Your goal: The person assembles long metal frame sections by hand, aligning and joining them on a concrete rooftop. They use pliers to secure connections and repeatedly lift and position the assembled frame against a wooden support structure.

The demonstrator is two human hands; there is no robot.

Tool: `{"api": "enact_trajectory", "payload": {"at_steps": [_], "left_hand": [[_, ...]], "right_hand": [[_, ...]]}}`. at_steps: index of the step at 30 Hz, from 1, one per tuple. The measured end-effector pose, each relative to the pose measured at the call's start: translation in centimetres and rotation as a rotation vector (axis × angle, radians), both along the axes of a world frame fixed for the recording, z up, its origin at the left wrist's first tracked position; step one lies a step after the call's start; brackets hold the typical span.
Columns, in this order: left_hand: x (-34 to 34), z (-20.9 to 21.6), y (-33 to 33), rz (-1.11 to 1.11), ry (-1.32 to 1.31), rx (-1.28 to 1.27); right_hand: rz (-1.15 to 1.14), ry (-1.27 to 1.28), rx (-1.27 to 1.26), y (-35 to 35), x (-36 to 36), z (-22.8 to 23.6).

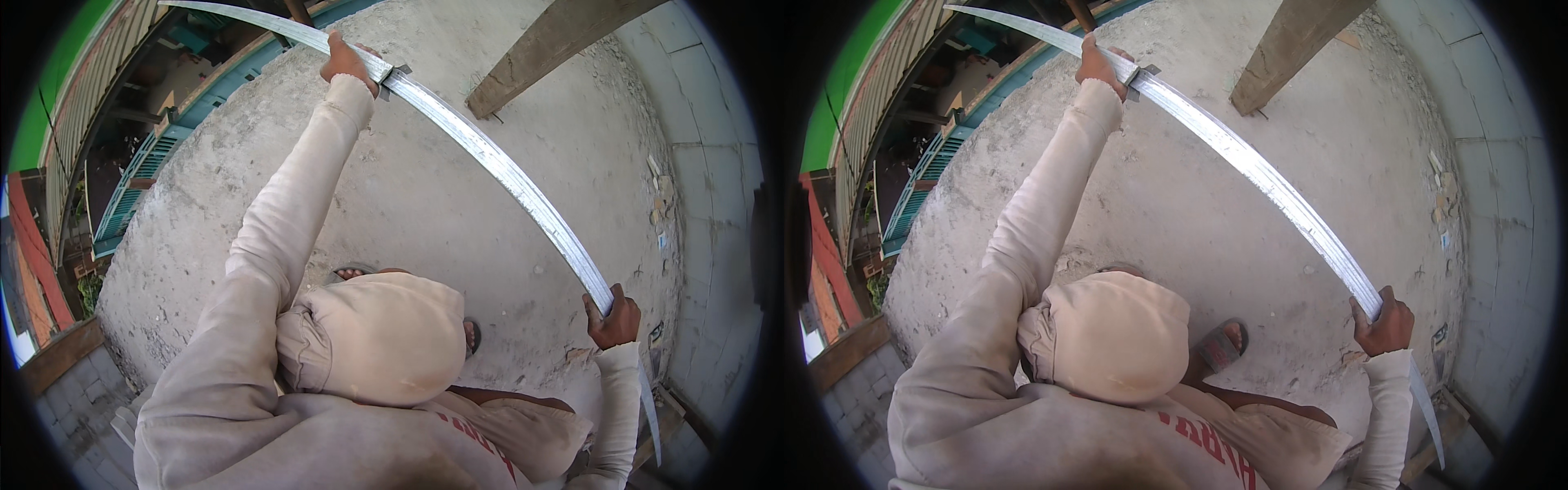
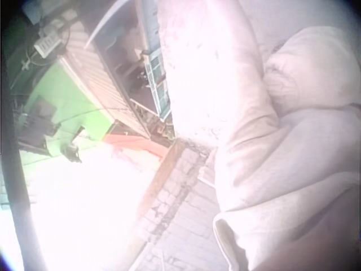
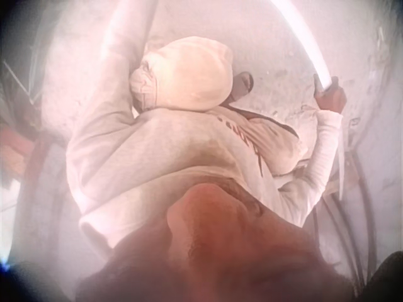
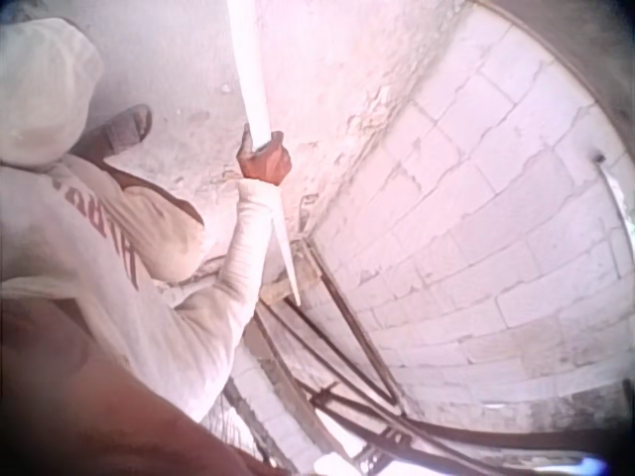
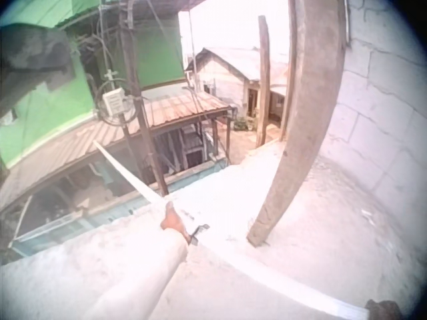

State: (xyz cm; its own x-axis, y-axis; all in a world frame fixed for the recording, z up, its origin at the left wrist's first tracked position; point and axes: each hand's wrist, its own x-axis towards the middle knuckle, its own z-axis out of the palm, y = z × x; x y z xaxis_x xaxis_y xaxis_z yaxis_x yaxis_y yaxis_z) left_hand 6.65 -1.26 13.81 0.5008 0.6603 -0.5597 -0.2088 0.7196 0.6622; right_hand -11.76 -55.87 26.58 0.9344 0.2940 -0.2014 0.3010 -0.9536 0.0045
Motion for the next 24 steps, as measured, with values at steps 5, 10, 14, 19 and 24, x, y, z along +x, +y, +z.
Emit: {"api": "enact_trajectory", "payload": {"at_steps": [5, 10, 14, 19, 24], "left_hand": [[2.1, -0.6, -1.8, 0.016, 0.037, 0.016], [2.4, -1.4, -1.9, -0.034, 0.034, 0.075], [1.0, -1.4, -3.3, -0.054, 0.078, 0.079], [-0.2, -1.3, -4.5, -0.005, 0.084, 0.045], [-1.9, -2.2, -2.6, -0.211, -0.107, -0.018]], "right_hand": [[0.019, -0.052, -0.059, -1.8, 1.3, -2.0], [-0.041, -0.083, -0.067, -2.2, 0.9, -2.5], [-0.036, -0.087, -0.050, -4.2, -0.4, -3.3], [-0.037, -0.117, -0.042, -5.5, -1.7, -3.7], [-0.043, 0.124, 0.071, -2.6, -0.4, -1.1]]}}
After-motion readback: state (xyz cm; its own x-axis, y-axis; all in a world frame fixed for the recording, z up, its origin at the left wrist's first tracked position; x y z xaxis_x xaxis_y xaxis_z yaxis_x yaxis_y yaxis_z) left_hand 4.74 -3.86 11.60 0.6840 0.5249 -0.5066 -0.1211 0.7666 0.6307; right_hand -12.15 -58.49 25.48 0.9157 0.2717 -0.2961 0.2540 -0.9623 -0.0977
